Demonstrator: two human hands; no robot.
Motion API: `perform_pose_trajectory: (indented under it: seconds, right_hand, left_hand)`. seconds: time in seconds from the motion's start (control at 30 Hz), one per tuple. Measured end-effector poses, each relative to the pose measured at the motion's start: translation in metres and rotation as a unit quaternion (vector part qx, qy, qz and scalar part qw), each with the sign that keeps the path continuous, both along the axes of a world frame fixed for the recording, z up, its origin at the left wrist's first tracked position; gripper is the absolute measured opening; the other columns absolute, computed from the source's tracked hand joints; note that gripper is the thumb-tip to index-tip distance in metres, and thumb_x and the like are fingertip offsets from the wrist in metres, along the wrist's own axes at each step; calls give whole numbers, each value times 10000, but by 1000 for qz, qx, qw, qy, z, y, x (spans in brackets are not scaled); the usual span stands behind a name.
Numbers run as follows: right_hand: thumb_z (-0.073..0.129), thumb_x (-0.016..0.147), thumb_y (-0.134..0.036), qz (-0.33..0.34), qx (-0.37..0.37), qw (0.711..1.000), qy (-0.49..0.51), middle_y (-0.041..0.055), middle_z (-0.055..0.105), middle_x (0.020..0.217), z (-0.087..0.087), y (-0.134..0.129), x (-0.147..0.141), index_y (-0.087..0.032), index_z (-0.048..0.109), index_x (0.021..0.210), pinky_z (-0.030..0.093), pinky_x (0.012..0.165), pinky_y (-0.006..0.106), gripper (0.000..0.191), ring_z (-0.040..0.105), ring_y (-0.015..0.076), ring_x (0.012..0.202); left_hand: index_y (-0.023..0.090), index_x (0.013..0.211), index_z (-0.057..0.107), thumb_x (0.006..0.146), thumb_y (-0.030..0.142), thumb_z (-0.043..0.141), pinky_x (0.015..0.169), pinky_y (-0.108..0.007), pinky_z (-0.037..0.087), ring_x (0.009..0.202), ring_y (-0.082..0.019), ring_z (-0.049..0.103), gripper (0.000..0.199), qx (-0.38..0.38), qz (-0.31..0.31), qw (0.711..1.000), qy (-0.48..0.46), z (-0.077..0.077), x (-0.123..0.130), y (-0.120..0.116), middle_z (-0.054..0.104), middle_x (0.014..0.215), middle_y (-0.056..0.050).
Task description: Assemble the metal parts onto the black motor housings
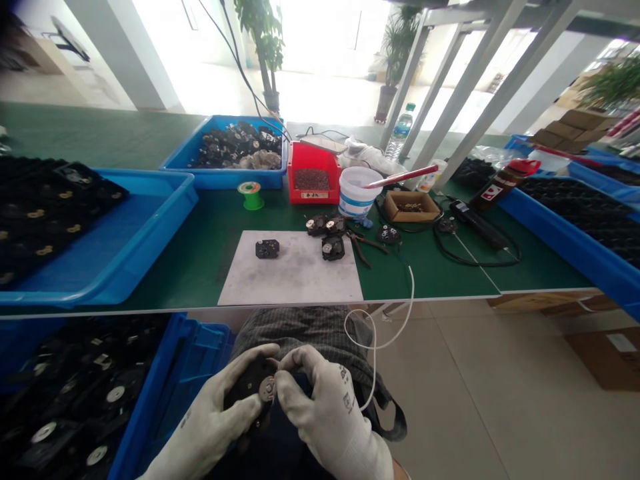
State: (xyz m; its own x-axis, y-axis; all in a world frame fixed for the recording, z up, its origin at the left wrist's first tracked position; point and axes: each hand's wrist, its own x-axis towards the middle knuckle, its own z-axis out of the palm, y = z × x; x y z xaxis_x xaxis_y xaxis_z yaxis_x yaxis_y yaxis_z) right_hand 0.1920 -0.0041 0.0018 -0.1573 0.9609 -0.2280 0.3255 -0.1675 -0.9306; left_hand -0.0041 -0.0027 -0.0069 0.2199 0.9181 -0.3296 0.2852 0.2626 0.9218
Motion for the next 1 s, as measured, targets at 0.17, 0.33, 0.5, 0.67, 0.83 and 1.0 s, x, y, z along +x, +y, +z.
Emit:
perform_pose_trajectory:
  seconds: [0.17,0.33,0.5,0.67,0.83,1.0]
  right_hand:
    - [583,966,-293,5,-1,1000,13,-33,657,738,-1,0,-1,-207,647,880,426,598,221,137,577,116,642]
    - [586,955,-269,7,-2,1000,15,-32,667,756,-3,0,0,-208,657,899,433,610,221,109,586,118,653]
    - [593,952,-259,8,0,1000,9,-37,650,746,-2,0,0,-208,664,896,433,620,221,103,566,113,644]
    - [722,908,-483,-34,-39,991,120,-32,604,690,4,4,5,-201,646,873,395,550,214,295,510,107,584]
    - [281,972,-838,-54,-204,931,297,11,652,593,4,8,23,-204,599,1019,253,427,202,711,360,92,407]
    - [541,1006,-597,-23,-136,978,154,-19,616,622,3,7,22,-212,647,865,375,483,221,424,482,117,494]
  left_hand:
    - [202,1392,654,766,290,622,1161,-406,476,1303,-317,641,633,-7,5,1000,-1,3,2,2,722,1371,-70]
    - [182,1369,661,738,322,608,1088,-381,531,1292,-324,647,649,-23,-2,1000,0,7,3,4,745,1312,-82]
    - [180,1363,660,761,341,624,1122,-400,505,1245,-314,669,624,-5,6,1000,-21,7,4,2,744,1312,-85]
    - [169,1402,631,769,365,622,894,-338,615,985,-267,748,663,-10,3,1000,-28,9,5,3,764,1246,-90]
    - [225,1476,589,821,368,641,869,-330,623,959,-252,752,673,-4,13,999,-36,15,2,5,760,1277,-66]
    - [212,1445,631,837,386,629,934,-358,609,1078,-291,738,633,2,9,999,-36,16,1,5,747,1316,-79]
